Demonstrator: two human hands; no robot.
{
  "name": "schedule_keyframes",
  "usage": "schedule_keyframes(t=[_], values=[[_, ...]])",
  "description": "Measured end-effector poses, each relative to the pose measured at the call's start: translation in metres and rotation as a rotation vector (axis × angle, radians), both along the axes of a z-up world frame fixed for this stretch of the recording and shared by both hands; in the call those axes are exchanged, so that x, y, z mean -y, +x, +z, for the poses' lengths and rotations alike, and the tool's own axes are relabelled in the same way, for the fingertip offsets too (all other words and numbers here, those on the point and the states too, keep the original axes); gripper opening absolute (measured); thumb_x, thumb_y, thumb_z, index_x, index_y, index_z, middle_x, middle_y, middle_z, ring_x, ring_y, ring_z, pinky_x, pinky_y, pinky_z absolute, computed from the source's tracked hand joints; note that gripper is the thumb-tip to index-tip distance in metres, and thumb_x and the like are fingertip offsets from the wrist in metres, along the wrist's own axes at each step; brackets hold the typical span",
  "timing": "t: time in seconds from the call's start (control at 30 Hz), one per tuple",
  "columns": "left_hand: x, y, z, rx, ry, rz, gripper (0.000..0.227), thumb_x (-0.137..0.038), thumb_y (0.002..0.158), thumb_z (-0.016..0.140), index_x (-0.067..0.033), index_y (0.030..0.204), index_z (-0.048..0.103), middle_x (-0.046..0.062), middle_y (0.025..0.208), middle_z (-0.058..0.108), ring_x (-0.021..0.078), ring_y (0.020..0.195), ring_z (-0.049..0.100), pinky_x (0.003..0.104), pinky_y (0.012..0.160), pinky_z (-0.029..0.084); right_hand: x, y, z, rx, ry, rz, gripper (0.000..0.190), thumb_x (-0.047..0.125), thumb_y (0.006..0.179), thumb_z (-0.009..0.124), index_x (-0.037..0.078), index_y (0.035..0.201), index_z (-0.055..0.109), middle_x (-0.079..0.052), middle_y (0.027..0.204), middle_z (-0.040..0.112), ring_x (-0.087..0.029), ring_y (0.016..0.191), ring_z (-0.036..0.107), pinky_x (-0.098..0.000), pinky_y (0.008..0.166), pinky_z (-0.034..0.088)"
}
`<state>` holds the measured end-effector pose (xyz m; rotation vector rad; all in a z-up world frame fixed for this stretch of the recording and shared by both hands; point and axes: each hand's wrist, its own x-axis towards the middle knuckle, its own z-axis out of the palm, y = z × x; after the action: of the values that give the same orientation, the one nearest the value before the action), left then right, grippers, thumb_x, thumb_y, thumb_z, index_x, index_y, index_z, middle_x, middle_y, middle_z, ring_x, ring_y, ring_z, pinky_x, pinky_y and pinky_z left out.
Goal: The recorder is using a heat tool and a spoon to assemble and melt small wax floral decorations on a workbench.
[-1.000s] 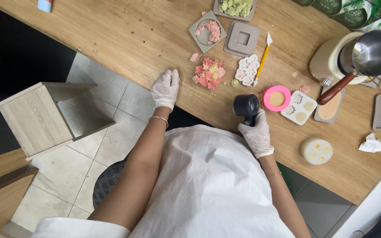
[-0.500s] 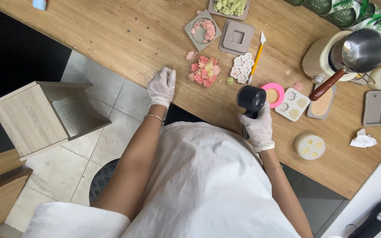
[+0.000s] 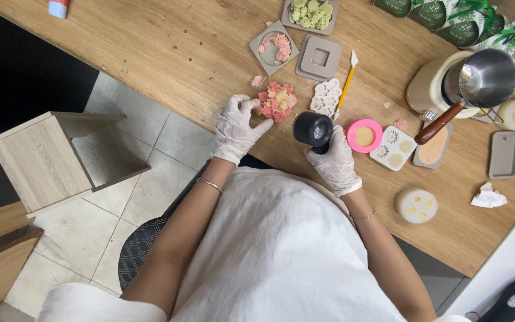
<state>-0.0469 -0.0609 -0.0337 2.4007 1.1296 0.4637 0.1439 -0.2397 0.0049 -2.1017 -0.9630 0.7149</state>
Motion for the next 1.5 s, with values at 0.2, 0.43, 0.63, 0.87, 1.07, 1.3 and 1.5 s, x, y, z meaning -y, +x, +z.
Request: schedule_keyframes(t=[0.2,0.43,0.63,0.87,1.07,1.3,1.5], values=[[-0.003,0.003,-0.019,-0.001,0.036,-0.044,0.058,-0.05,0.076,0.086,-0.0164,0.118,0.066,0.01,0.126,0.053,0.0263,0.114,0.058,0.047,0.091,0.045,-0.006,-0.006,0.009,-0.103,0.055,-0.008,0.056,0.014,0.077,0.081,0.004,0.126,0.055,-0.007,0.099,0.067,-0.016,0.086,0.064,-0.0321,0.078,0.055],[-0.002,0.002,-0.023,0.012,0.044,-0.033,0.054,-0.047,0.077,0.087,-0.0168,0.118,0.068,0.009,0.125,0.055,0.0262,0.115,0.058,0.047,0.09,0.046,0.003,-0.009,0.0,-0.016,-0.015,-0.03,0.046,0.016,0.078,0.083,0.005,0.113,0.056,-0.01,0.091,0.066,-0.02,0.08,0.065,-0.0359,0.074,0.054],[-0.002,0.005,-0.026,0.0,0.069,-0.027,0.053,-0.048,0.078,0.087,-0.0176,0.117,0.068,0.008,0.125,0.055,0.0258,0.115,0.058,0.047,0.089,0.046,0.019,-0.002,-0.016,0.039,-0.052,0.006,0.042,0.017,0.075,0.083,0.004,0.103,0.055,-0.013,0.087,0.06,-0.026,0.076,0.06,-0.0406,0.072,0.051],[-0.004,0.01,-0.018,-0.035,0.08,-0.036,0.05,-0.048,0.075,0.087,-0.0175,0.111,0.068,0.006,0.124,0.055,0.0227,0.115,0.058,0.047,0.088,0.044,0.04,0.005,-0.024,0.036,-0.121,0.086,0.033,0.014,0.071,0.082,0.002,0.094,0.063,-0.012,0.086,0.057,-0.029,0.086,0.055,-0.0396,0.079,0.048],[-0.003,0.012,-0.018,-0.062,0.114,-0.038,0.045,-0.047,0.078,0.086,-0.0177,0.107,0.068,0.005,0.124,0.055,0.0238,0.115,0.057,0.048,0.085,0.043,0.049,0.002,-0.019,-0.031,-0.136,0.074,0.033,0.016,0.072,0.082,0.004,0.1,0.069,-0.012,0.088,0.059,-0.024,0.084,0.056,-0.0401,0.08,0.048],[-0.003,0.013,-0.024,-0.048,0.145,-0.048,0.041,-0.045,0.079,0.085,-0.0184,0.104,0.066,0.004,0.124,0.056,0.0237,0.114,0.057,0.047,0.082,0.043,0.041,0.001,0.004,-0.154,-0.336,0.169,0.024,0.016,0.08,0.077,0.004,0.1,0.072,-0.016,0.076,0.067,-0.028,0.076,0.066,-0.036,0.125,0.033],[-0.003,0.012,-0.025,-0.03,0.185,-0.056,0.038,-0.045,0.081,0.085,-0.0195,0.103,0.067,0.001,0.122,0.057,0.0225,0.112,0.058,0.047,0.082,0.042,0.057,-0.001,-0.025,0.149,-0.15,0.241,0.053,0.023,0.071,0.085,0.005,0.117,0.066,-0.019,0.1,0.063,-0.037,0.101,0.06,-0.0472,0.115,0.034]])
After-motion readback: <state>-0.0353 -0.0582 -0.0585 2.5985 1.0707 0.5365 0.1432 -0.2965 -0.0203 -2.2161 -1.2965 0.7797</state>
